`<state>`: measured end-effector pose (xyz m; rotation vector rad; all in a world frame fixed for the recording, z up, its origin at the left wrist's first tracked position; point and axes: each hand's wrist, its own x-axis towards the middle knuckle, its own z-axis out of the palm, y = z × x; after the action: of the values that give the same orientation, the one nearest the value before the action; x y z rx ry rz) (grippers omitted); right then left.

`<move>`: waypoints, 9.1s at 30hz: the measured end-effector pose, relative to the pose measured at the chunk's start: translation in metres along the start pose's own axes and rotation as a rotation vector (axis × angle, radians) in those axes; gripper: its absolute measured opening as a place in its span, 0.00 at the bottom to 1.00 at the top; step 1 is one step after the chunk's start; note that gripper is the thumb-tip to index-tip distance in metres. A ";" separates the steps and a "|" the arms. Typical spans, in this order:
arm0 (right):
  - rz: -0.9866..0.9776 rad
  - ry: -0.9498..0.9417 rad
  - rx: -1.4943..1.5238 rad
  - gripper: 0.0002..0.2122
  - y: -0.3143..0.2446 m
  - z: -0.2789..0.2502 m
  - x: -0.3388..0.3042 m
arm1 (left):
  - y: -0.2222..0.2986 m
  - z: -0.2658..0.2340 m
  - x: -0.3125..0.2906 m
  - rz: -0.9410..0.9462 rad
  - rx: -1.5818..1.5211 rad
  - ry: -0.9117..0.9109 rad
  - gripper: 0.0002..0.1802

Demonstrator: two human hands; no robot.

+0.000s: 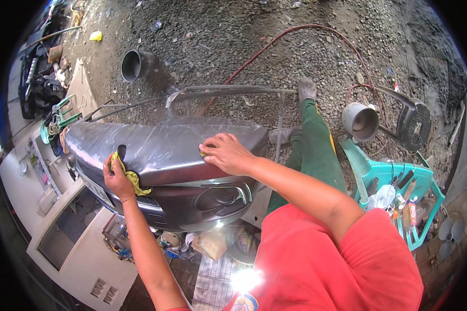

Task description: The person scrubs a detached car bumper with a sponge and water, then wipes it with a cloth. The person repeatedly scrubs and wipes the surface of the bumper, which is resting on a metal stand in a workshop.

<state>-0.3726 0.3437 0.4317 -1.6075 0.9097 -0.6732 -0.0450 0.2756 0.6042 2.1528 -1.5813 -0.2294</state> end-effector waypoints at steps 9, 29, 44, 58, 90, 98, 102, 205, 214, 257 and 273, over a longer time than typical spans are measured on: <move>0.039 0.031 -0.050 0.20 -0.021 0.008 0.025 | 0.006 0.004 0.004 0.000 0.000 0.004 0.13; 0.393 0.078 -0.184 0.20 0.034 -0.017 -0.067 | 0.008 0.002 0.001 -0.016 -0.008 -0.002 0.12; 0.150 0.111 -0.167 0.23 -0.017 0.002 -0.051 | 0.006 0.002 0.001 -0.001 0.013 -0.002 0.12; 0.112 0.109 -0.454 0.31 0.037 0.002 -0.110 | 0.003 0.000 0.002 0.030 0.083 -0.039 0.12; 0.343 -0.003 -0.233 0.31 0.031 -0.026 -0.092 | 0.000 -0.001 0.004 0.034 0.080 -0.053 0.12; 0.318 0.014 -0.195 0.29 0.011 -0.031 -0.102 | 0.004 0.000 0.003 0.035 0.066 -0.052 0.12; 0.348 0.171 -0.068 0.23 0.018 -0.028 -0.098 | 0.003 0.000 0.003 0.032 0.047 -0.051 0.12; 0.268 -0.040 -0.644 0.34 0.100 -0.030 -0.138 | 0.003 -0.001 0.004 0.016 0.102 -0.059 0.13; 0.525 0.209 -0.460 0.33 0.060 -0.073 -0.126 | 0.006 0.007 0.002 0.099 0.212 0.042 0.10; 0.904 0.138 -0.138 0.08 0.184 -0.678 -0.163 | 0.086 0.099 -0.124 -0.919 0.309 0.656 0.31; 0.869 0.223 -0.108 0.07 0.157 -0.641 -0.059 | 0.158 0.151 -0.165 -0.589 0.385 0.407 0.39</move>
<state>-0.9595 0.0360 0.4235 -1.0654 1.6792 -0.1825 -0.2941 0.3532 0.5214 2.7010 -0.7856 0.3452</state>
